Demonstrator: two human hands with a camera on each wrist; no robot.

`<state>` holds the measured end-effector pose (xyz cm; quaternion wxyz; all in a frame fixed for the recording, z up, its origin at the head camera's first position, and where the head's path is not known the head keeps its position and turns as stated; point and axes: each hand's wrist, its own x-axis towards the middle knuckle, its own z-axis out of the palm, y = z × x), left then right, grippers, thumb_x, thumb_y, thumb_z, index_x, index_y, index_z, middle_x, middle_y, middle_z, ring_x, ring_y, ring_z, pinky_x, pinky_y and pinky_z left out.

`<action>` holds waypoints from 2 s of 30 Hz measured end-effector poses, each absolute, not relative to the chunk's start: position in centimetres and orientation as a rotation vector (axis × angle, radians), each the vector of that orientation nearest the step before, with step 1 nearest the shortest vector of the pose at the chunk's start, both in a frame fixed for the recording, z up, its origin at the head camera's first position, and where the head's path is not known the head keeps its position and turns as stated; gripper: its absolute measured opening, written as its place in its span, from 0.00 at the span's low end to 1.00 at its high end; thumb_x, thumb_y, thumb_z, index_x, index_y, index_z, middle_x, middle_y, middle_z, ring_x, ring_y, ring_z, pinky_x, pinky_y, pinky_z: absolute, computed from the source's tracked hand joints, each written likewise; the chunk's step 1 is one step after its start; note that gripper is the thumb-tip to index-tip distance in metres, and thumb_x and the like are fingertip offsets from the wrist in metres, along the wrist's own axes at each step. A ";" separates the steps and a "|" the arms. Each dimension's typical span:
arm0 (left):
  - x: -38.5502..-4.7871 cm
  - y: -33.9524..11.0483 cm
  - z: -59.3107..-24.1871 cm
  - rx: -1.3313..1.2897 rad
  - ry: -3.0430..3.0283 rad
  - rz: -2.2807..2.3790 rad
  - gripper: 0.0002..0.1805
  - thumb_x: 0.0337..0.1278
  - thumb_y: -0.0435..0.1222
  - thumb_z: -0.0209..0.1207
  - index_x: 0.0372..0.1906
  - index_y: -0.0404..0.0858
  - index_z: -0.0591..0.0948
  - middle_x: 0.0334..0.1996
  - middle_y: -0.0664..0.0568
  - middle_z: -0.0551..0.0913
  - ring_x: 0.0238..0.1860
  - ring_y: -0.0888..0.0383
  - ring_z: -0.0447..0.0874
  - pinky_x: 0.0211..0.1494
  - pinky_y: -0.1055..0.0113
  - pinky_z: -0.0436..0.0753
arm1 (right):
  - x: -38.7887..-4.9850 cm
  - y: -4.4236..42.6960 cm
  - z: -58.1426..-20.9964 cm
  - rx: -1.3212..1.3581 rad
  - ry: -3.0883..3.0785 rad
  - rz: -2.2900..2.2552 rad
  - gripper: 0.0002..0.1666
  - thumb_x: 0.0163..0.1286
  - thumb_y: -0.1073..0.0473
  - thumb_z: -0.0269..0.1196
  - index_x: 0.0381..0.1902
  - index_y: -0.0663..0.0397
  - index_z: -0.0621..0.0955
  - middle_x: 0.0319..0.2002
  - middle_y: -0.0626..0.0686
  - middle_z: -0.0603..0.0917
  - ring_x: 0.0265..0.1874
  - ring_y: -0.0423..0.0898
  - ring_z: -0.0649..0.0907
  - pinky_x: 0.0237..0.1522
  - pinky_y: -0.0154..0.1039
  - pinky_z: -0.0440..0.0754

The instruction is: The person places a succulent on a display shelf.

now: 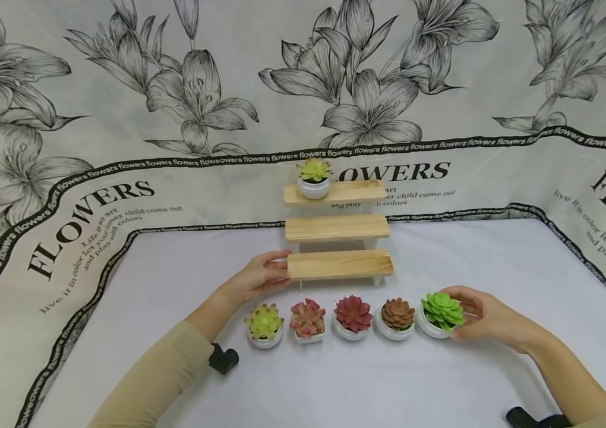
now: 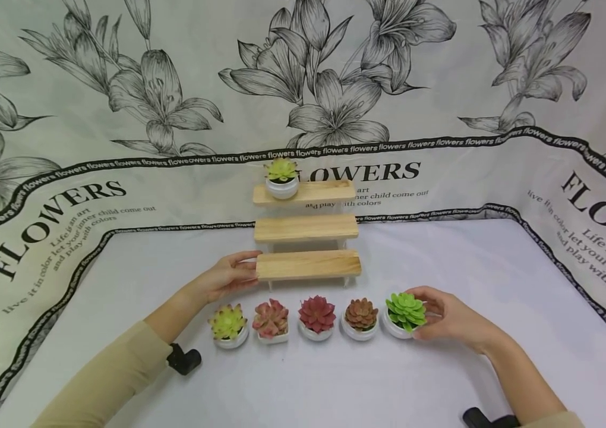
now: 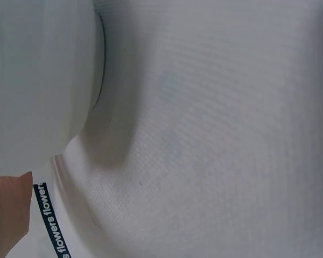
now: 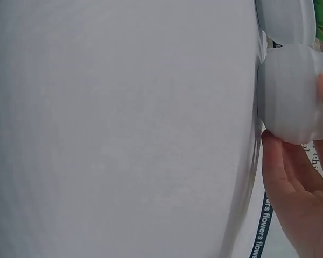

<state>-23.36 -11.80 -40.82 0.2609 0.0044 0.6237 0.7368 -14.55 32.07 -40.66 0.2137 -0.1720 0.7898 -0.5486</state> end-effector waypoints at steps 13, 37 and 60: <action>-23.6 -11.8 -40.8 0.030 1.700 1.994 0.31 0.58 0.20 0.50 0.68 0.32 0.61 0.61 0.33 0.67 0.44 0.56 0.78 0.50 0.65 0.81 | -14.9 31.0 -40.5 -0.387 2.216 -1.440 0.46 0.52 0.67 0.69 0.64 0.71 0.58 0.53 0.56 0.74 0.41 0.40 0.78 0.38 0.38 0.83; -23.6 -11.9 -41.0 0.022 1.710 1.991 0.32 0.57 0.19 0.51 0.68 0.32 0.61 0.61 0.32 0.67 0.41 0.57 0.80 0.48 0.66 0.82 | -15.9 31.6 -36.9 -0.296 2.424 -1.440 0.45 0.58 0.64 0.66 0.67 0.70 0.55 0.58 0.53 0.70 0.47 0.28 0.72 0.44 0.29 0.76; -23.8 -11.9 -41.2 0.030 1.698 2.005 0.32 0.57 0.19 0.50 0.68 0.31 0.60 0.62 0.31 0.66 0.40 0.58 0.80 0.47 0.68 0.82 | -19.1 30.6 -31.6 -0.385 2.364 -1.755 0.30 0.58 0.75 0.61 0.54 0.45 0.69 0.47 0.41 0.77 0.44 0.35 0.78 0.44 0.25 0.77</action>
